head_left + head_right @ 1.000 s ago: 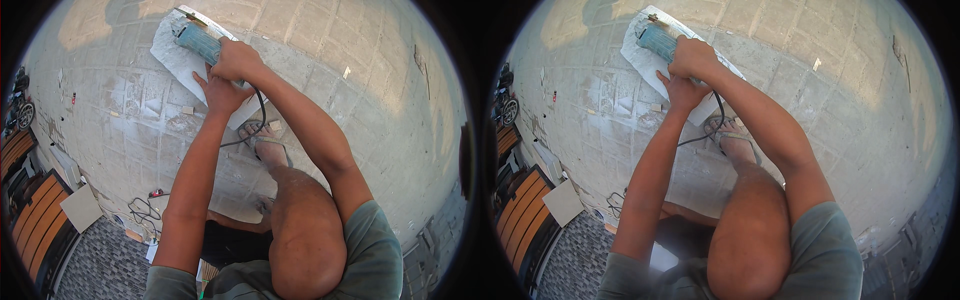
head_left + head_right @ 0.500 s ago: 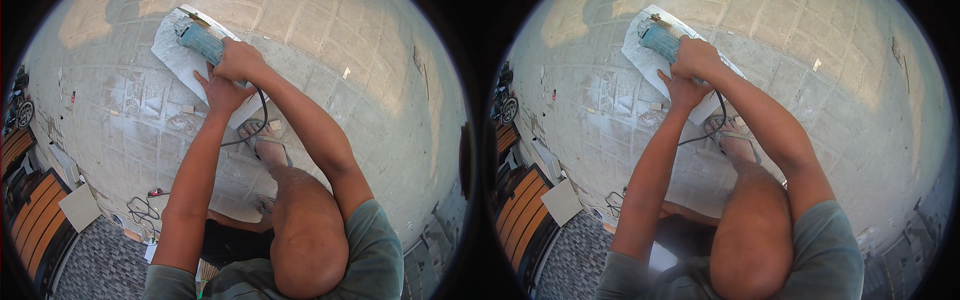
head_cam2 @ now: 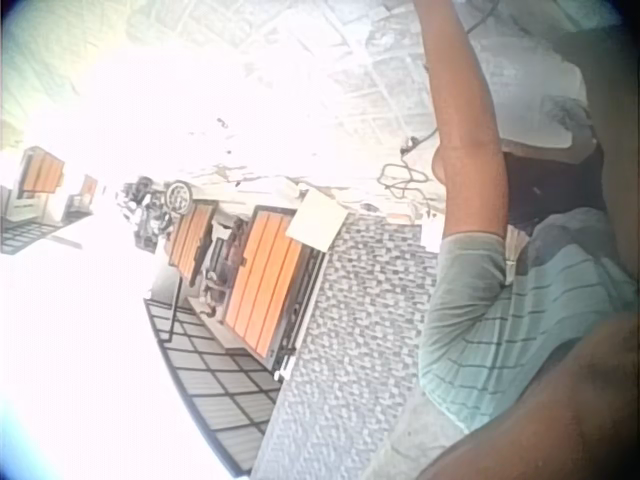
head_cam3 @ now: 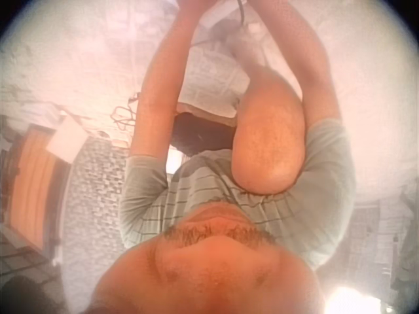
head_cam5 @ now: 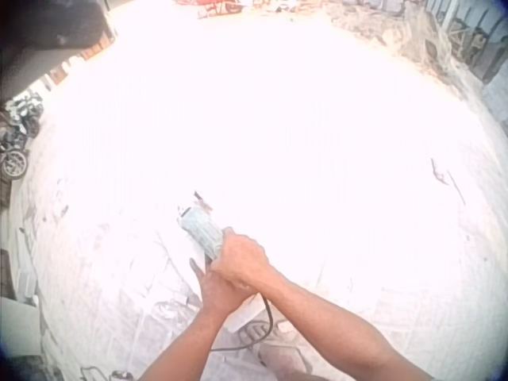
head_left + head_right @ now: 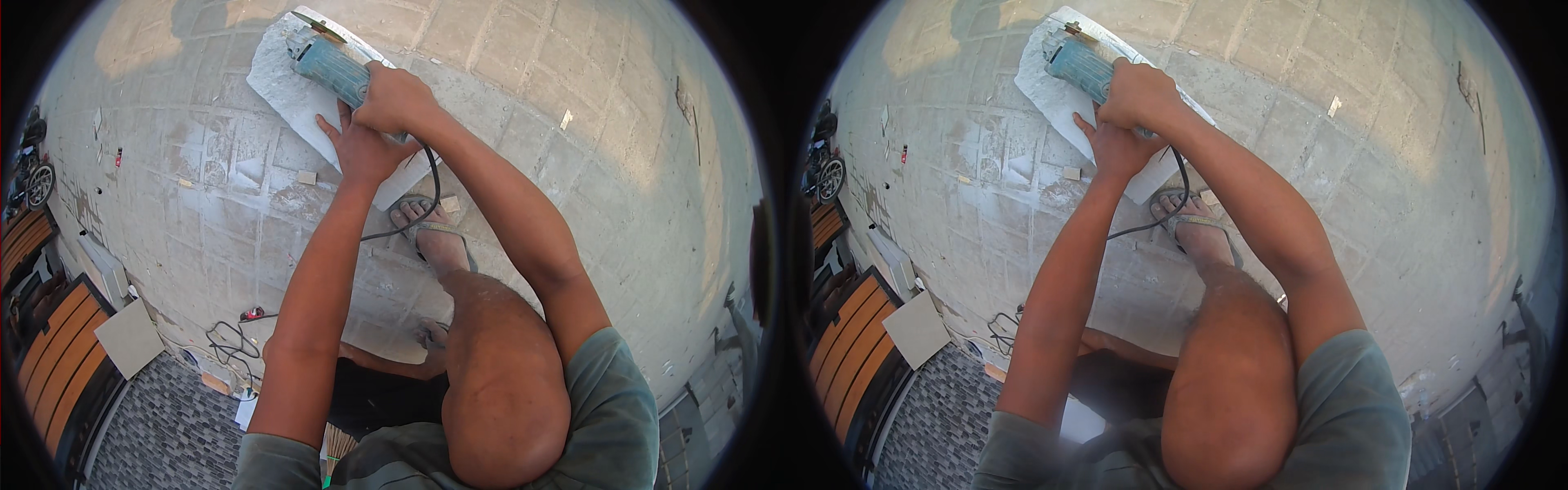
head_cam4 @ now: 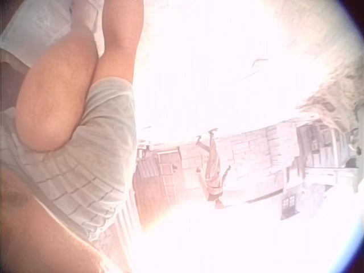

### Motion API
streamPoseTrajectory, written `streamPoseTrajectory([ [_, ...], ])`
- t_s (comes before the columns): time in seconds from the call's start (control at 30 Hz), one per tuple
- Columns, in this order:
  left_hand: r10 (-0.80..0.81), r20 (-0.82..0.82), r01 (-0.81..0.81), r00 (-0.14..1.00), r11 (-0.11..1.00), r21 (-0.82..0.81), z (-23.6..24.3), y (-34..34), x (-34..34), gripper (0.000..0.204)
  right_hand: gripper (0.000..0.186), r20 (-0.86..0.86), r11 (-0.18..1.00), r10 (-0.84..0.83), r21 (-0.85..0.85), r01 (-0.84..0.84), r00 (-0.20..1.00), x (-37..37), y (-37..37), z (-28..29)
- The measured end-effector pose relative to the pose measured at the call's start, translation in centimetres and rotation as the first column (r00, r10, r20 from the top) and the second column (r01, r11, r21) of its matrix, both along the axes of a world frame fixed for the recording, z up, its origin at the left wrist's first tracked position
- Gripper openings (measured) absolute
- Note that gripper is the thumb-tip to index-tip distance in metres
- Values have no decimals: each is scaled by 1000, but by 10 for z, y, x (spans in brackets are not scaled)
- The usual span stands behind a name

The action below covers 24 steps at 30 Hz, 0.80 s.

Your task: The person uses an angle grinder to cut a piece of stone tile. The person holds the tile steady with one hand while guiding the grinder along a marked line with the other.

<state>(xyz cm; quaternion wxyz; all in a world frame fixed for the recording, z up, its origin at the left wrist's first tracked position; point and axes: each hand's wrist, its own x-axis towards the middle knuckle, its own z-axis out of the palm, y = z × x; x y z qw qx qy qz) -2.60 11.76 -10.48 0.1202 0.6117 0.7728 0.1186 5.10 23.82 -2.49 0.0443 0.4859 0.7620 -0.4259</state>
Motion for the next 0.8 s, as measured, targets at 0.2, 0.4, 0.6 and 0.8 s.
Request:
streamPoseTrajectory([
  [0.2,-7,-2,7,1000,999,54,-3,-1,0,99,66,-1,1000,4,-7,-4,1000,3,0,-2],
  [0.4,-14,-34,14,999,1000,8,-2,0,0,98,66,8,1000,0,-17,1,1000,4,-2,-1],
  [0.6,-3,-22,1,1000,997,-78,3,1,1,100,63,6,1000,2,-15,-2,1000,7,-2,-6],
  [0.8,9,-58,-12,998,999,-36,-2,1,-2,102,65,-22,999,-46,0,46,999,7,-9,-6],
])
